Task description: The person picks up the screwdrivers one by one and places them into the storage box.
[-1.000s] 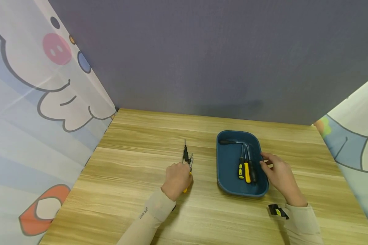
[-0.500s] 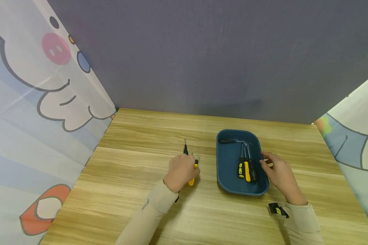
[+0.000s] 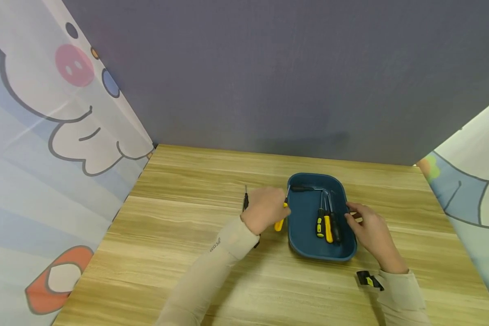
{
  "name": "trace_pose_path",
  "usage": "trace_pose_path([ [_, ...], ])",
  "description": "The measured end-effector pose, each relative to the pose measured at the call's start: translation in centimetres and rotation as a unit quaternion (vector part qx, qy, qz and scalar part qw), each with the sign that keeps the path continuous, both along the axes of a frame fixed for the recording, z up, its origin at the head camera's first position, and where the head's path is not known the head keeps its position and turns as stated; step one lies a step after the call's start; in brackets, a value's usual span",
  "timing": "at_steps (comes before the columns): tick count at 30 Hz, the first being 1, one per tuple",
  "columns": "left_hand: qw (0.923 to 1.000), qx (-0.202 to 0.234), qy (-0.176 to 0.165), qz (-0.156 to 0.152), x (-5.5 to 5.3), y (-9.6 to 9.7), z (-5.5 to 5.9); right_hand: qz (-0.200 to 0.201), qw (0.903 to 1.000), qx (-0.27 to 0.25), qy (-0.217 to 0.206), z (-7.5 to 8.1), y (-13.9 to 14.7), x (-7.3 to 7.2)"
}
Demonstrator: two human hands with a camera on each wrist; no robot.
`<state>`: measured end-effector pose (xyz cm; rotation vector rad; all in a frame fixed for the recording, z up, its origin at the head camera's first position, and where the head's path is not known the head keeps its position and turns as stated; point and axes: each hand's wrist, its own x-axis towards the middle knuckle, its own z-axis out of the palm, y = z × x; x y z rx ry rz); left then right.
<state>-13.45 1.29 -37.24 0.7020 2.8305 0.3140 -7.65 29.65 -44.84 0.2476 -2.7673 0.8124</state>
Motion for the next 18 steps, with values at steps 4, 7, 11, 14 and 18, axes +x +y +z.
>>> trace_pose_path([
  [4,0.9994,0.025,-0.005,-0.024,-0.7,2.0,0.3,-0.002,1.0,-0.002,0.001,0.0,0.1,0.0],
  [7,0.9988,0.035,0.001,-0.036,-1.4,3.7,0.5,-0.002,1.0,-0.004,0.003,0.0,0.0,-0.1],
  [11,0.9988,0.03,0.002,-0.038,-2.2,5.9,0.6,-0.002,1.0,-0.005,0.0,0.1,0.0,-0.1],
  [14,0.9992,0.017,-0.004,-0.036,-2.7,7.5,0.5,-0.002,1.0,-0.005,-0.003,0.1,-0.1,-0.1],
  [18,0.9995,-0.001,-0.005,-0.031,-3.0,9.4,-0.2,-0.001,1.0,-0.004,-0.001,0.1,-0.1,-0.2],
])
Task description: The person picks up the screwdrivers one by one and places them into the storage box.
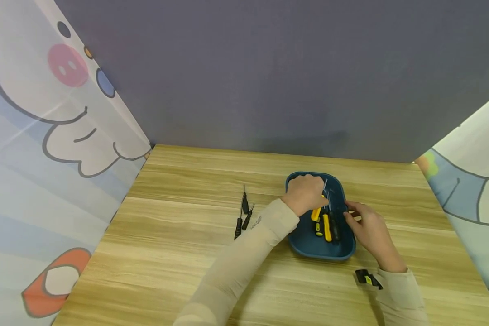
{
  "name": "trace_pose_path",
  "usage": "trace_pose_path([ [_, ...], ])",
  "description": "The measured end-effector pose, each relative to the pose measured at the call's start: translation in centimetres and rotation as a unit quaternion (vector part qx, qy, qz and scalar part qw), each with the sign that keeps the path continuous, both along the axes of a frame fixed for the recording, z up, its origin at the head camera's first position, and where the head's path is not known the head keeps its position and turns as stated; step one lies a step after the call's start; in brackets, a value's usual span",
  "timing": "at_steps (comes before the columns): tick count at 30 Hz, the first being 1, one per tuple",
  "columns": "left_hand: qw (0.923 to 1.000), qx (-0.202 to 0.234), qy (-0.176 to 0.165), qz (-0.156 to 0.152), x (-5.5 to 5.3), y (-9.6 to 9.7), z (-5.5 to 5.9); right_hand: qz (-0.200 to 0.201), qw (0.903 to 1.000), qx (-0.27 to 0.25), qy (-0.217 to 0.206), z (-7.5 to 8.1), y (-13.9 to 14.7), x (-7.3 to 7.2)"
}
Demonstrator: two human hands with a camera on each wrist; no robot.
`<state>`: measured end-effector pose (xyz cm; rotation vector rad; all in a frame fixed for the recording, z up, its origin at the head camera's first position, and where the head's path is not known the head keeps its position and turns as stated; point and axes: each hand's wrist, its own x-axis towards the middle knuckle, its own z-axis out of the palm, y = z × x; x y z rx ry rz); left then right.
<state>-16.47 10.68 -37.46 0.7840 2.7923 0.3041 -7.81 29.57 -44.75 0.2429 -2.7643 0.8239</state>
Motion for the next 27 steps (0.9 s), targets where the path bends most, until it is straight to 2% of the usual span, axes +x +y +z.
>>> trace_pose_path([
  [6,0.9996,-0.022,-0.015,0.001,-0.2,1.6,-1.7,-0.005,1.0,0.001,0.006,-0.2,0.1,0.0],
  [14,0.9981,-0.055,-0.029,0.005,-0.1,2.2,-2.7,-0.005,0.9999,0.002,0.013,-0.3,0.1,0.0],
  [19,0.9978,-0.06,-0.027,0.008,0.0,2.3,-2.8,-0.007,0.9999,0.003,0.007,-0.2,0.0,0.0],
  [24,0.9978,-0.057,-0.031,0.012,0.2,2.2,-2.4,-0.007,1.0,0.004,0.006,-0.2,0.0,-0.1],
  [27,0.9986,-0.048,-0.02,0.007,0.4,1.6,-2.0,-0.007,1.0,0.003,0.006,-0.2,0.0,-0.1],
])
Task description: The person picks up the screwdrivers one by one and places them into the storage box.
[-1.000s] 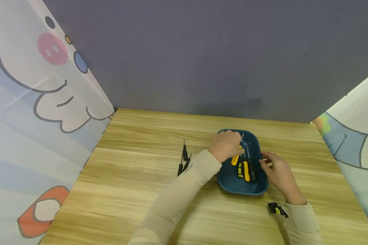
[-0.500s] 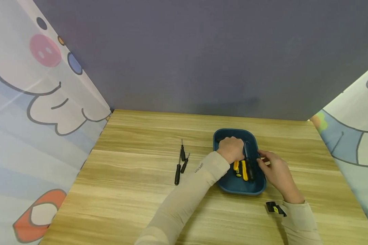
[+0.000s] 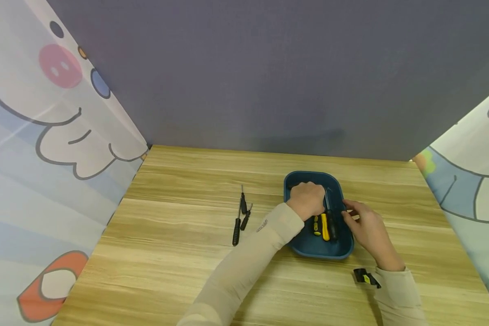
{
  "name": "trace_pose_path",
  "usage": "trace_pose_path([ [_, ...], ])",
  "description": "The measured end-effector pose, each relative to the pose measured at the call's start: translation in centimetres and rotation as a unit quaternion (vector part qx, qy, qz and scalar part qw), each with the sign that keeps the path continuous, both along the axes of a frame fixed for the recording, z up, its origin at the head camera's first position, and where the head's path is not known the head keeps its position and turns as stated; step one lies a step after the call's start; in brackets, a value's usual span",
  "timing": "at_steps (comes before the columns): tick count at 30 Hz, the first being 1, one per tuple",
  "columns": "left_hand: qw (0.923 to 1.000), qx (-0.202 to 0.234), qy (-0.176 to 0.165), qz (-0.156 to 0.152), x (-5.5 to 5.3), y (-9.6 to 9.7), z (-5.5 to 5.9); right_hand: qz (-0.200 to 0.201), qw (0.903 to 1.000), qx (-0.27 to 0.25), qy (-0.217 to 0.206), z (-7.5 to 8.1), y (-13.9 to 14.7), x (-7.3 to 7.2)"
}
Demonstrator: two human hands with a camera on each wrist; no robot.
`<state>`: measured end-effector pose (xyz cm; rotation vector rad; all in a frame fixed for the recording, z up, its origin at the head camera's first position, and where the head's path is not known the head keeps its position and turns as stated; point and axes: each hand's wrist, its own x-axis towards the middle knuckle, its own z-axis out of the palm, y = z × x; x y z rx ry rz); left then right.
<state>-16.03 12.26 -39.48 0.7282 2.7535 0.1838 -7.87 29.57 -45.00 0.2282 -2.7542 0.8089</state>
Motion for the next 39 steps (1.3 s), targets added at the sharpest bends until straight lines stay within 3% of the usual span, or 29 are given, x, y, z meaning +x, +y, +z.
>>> trace_pose_path([
  [5,0.9992,0.031,0.022,-0.009,0.4,-1.9,0.9,-0.002,1.0,-0.001,0.0,0.1,0.0,0.0],
  [10,0.9979,0.064,0.005,-0.007,0.6,-4.6,1.7,-0.002,1.0,-0.002,-0.002,0.1,-0.1,0.1],
  [14,0.9969,0.079,0.0,0.003,0.6,-6.6,2.0,0.0,1.0,-0.002,-0.003,0.1,-0.1,0.2],
  [20,0.9961,0.081,0.02,0.028,1.1,-9.4,2.4,0.007,1.0,-0.003,0.006,0.1,0.0,0.2],
  [30,0.9895,0.119,0.047,0.068,2.7,-14.5,0.9,0.009,0.9999,-0.006,0.004,0.0,0.0,0.3],
  [39,0.988,0.106,0.068,0.089,4.8,-17.9,-0.8,0.008,1.0,-0.004,0.003,-0.2,0.0,0.2],
])
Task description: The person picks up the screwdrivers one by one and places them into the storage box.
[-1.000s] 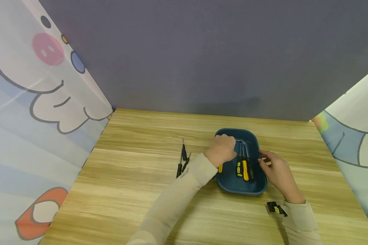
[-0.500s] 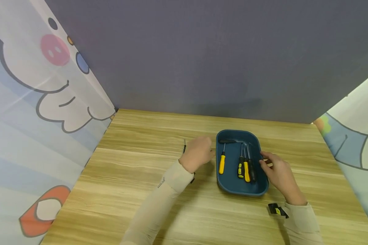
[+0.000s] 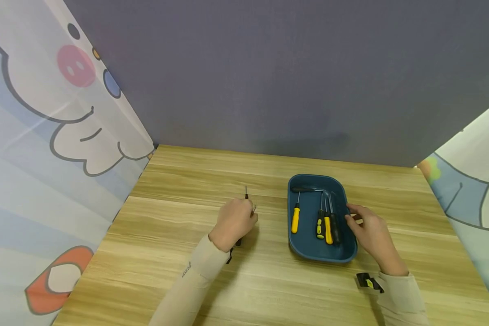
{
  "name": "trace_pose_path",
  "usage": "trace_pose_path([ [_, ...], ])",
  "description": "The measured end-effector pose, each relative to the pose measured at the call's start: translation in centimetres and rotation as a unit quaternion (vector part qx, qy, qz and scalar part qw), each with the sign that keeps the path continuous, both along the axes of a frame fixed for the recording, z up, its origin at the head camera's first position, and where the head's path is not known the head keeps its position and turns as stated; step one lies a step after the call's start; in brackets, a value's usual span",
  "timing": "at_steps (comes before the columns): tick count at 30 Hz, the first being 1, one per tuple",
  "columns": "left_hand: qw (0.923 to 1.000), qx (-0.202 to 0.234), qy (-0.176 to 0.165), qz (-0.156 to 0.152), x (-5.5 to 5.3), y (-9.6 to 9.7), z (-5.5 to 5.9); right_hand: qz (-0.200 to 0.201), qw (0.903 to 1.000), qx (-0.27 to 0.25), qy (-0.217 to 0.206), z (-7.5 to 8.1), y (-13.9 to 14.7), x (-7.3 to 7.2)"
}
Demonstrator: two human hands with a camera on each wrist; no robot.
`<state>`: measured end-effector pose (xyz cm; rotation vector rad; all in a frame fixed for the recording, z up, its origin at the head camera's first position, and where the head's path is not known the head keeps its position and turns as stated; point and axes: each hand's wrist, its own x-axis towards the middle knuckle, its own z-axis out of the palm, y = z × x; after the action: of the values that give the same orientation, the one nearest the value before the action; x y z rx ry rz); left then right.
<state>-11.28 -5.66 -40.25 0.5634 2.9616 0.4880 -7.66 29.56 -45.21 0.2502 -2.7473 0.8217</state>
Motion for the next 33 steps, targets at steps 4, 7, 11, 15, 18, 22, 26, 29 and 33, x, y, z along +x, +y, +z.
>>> trace_pose_path([
  [4,0.9996,-0.017,0.003,0.02,0.7,-1.1,-1.0,-0.003,1.0,0.001,-0.001,0.0,0.0,0.1],
  [7,0.9992,-0.023,-0.007,0.033,1.0,-1.7,-1.7,-0.005,1.0,0.003,-0.001,0.1,0.0,0.1],
  [11,0.9986,-0.023,-0.023,0.041,1.1,-2.2,-2.5,-0.005,1.0,0.003,-0.001,0.1,-0.1,0.2],
  [15,0.9982,-0.027,-0.027,0.047,1.1,-2.4,-3.3,-0.004,1.0,0.003,-0.004,0.1,-0.1,0.1],
  [18,0.9981,-0.023,-0.026,0.051,1.0,-2.5,-3.8,-0.005,1.0,0.004,-0.005,0.1,-0.2,0.1],
  [22,0.9975,-0.016,-0.038,0.057,1.0,-2.6,-4.1,-0.004,1.0,0.003,-0.003,0.2,-0.2,0.1],
  [26,0.9961,-0.007,-0.061,0.063,1.0,-2.6,-4.2,-0.001,1.0,0.003,0.002,0.2,-0.2,0.1],
  [29,0.995,0.004,-0.074,0.067,0.9,-2.6,-4.3,-0.001,1.0,0.003,0.004,0.2,-0.2,0.0],
  [33,0.9938,0.017,-0.086,0.068,0.7,-2.7,-4.5,-0.001,1.0,0.002,0.003,0.1,-0.1,0.0],
])
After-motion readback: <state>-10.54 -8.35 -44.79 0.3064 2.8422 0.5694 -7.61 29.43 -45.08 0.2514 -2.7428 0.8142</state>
